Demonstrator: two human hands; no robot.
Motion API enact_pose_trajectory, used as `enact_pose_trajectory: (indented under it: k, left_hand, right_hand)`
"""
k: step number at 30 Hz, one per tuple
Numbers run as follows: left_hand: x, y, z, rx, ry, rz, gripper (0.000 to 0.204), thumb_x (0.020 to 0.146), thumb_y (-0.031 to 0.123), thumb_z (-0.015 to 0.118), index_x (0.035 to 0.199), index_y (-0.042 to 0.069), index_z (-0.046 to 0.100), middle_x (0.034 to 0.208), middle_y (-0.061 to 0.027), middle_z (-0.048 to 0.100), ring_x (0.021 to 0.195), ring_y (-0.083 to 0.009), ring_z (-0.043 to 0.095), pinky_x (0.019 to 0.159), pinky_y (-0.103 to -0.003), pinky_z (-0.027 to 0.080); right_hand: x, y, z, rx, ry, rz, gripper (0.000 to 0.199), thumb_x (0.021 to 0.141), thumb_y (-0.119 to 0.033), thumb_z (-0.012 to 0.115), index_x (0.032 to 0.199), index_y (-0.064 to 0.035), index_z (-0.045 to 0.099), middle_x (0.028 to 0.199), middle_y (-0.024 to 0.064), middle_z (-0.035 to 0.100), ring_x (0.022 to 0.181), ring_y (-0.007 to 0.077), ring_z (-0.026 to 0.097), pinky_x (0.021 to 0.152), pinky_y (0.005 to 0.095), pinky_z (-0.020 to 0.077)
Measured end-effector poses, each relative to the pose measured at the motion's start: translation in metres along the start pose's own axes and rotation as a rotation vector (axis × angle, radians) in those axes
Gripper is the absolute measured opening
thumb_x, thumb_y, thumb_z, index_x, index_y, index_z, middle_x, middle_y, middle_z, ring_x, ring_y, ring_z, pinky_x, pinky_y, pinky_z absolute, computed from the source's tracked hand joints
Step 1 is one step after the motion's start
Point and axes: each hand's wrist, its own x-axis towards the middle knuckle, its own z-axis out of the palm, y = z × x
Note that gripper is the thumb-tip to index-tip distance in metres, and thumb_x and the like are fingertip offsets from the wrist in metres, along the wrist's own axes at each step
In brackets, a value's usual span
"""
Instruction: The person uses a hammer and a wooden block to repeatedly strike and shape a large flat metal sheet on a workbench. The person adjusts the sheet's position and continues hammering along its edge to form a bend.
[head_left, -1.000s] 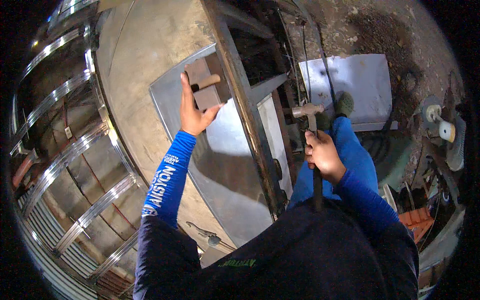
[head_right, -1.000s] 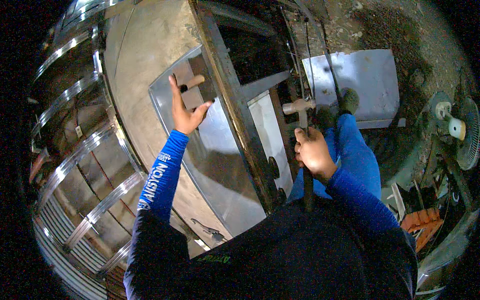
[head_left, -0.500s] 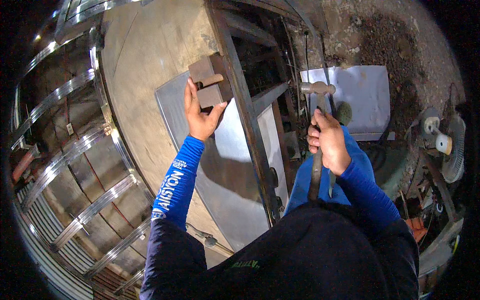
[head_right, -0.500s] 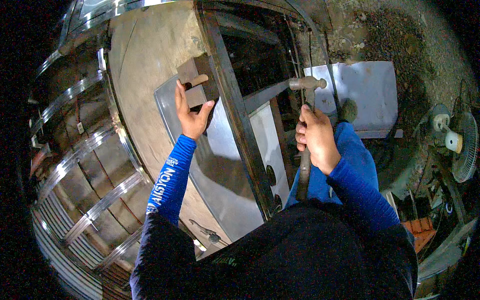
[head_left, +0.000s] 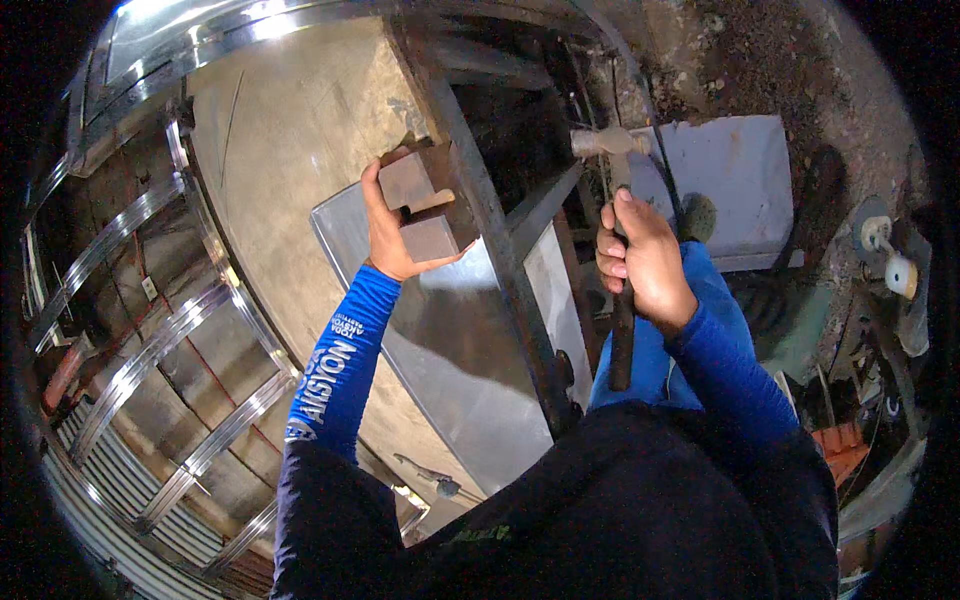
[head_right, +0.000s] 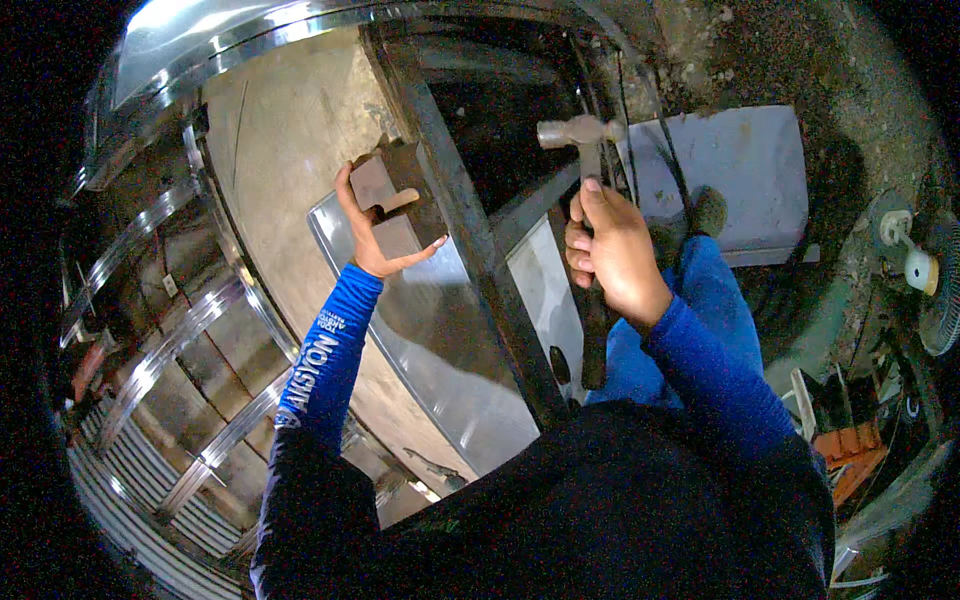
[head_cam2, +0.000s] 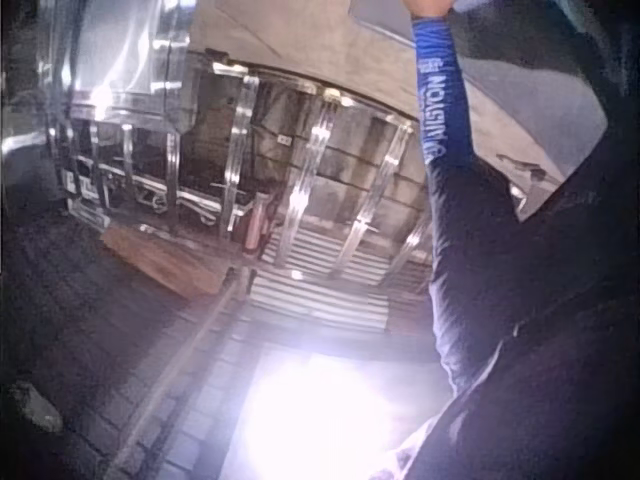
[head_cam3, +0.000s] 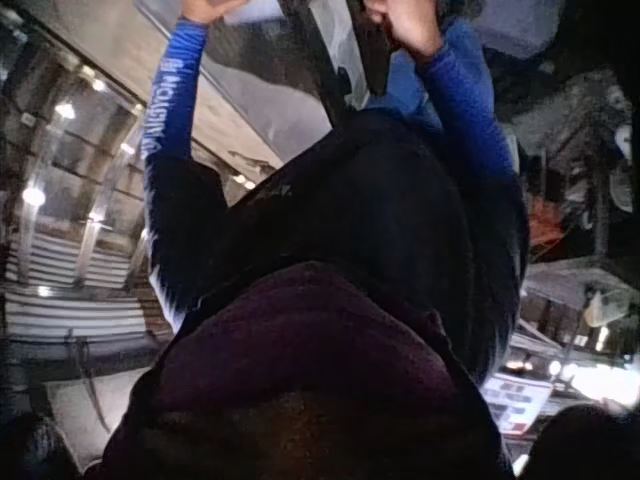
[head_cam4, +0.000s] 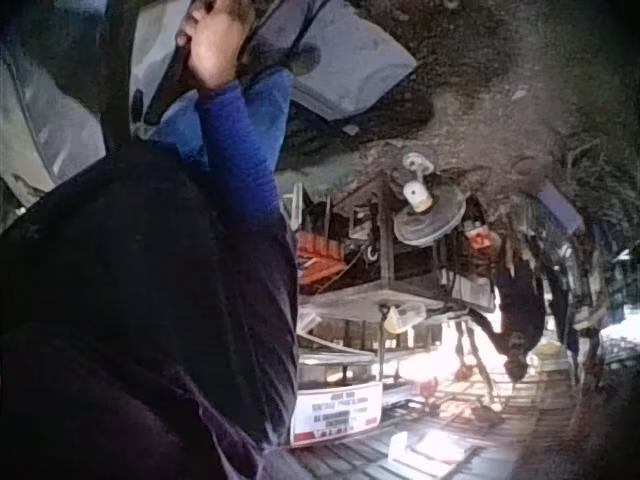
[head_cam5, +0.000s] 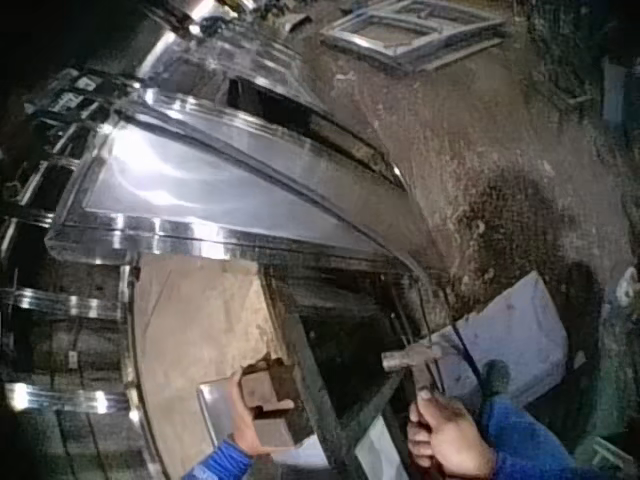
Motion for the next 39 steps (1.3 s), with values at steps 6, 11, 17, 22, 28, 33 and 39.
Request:
enact_pose_trajectory:
  k: [6,11,17,22,28,33,39]
  left_hand:
    - [0.004,-0.02,0.009,-0.125,0.072,-0.09,0.089,0.077,0.057,0.072,0.15,0.029,0.029,0.134,-0.0133,0.056,0.117,-0.0302,0.061,0.098,-0.052,0.053]
    - [0.001,-0.045,0.003,-0.15,0.066,-0.308,0.116,0.068,0.019,0.096,0.151,0.006,0.017,0.14,-0.0173,0.048,0.123,-0.0283,0.059,0.102,-0.04,0.052]
    - [0.009,-0.021,-0.008,-0.291,-0.05,-0.271,0.077,0.094,0.021,0.072,0.152,0.02,0.021,0.148,-0.0119,0.047,0.129,-0.0268,0.056,0.104,-0.047,0.052]
    - [0.009,-0.024,-0.008,-0.414,-0.058,-0.221,0.082,0.09,0.014,0.076,0.151,0.017,0.021,0.147,-0.0129,0.046,0.13,-0.0278,0.055,0.112,-0.045,0.046]
    - [0.01,-0.024,0.003,-0.188,0.112,0.001,0.082,0.089,0.007,0.075,0.151,0.016,0.022,0.143,-0.0127,0.049,0.13,-0.0261,0.055,0.113,-0.044,0.044]
    - [0.001,-0.058,-0.006,-0.252,-0.005,-0.213,0.099,0.082,-0.001,0.08,0.153,0.019,0.013,0.149,-0.0123,0.042,0.131,-0.0276,0.053,0.112,-0.045,0.045]
    - [0.01,-0.041,-0.001,-0.118,0.094,-0.001,0.114,0.07,0.011,0.092,0.153,0.013,0.013,0.144,-0.0145,0.046,0.127,-0.0278,0.057,0.108,-0.042,0.047]
  right_hand:
    - [0.034,0.005,0.046,0.031,-0.014,0.055,0.038,0.107,-0.049,0.042,0.093,-0.0148,0.048,0.064,-0.0046,0.039,0.046,0.0092,0.033,0.043,0.0302,0.0312]
    - [0.053,-0.015,0.048,0.05,0.048,-0.062,0.038,0.107,-0.051,0.043,0.094,-0.0157,0.049,0.063,-0.0061,0.037,0.049,0.0081,0.034,0.045,0.0282,0.0291]
    - [0.075,0.017,0.041,-0.194,0.024,-0.178,0.034,0.105,-0.046,0.049,0.089,-0.0158,0.051,0.062,-0.0042,0.04,0.046,0.0109,0.036,0.042,0.0283,0.0294]
    - [0.05,-0.014,0.059,-0.181,-0.049,0.013,0.035,0.104,-0.046,0.052,0.09,-0.015,0.052,0.062,-0.0041,0.04,0.046,0.0099,0.037,0.041,0.0283,0.0282]
    - [0.054,-0.018,0.051,0.014,0.106,-0.216,0.037,0.108,-0.042,0.045,0.087,-0.0137,0.053,0.064,-0.0034,0.045,0.052,0.0123,0.046,0.048,0.0323,0.0378]
    - [0.048,-0.004,0.066,-0.423,-0.037,-0.165,0.044,0.108,-0.042,0.047,0.081,-0.0094,0.056,0.063,-0.0006,0.05,0.049,0.0152,0.049,0.044,0.0327,0.0392]
    - [0.061,0.033,0.057,-0.466,0.083,-0.421,0.038,0.106,-0.038,0.054,0.087,-0.0057,0.06,0.065,0.0077,0.052,0.064,0.02,0.058,0.06,0.0388,0.0463]
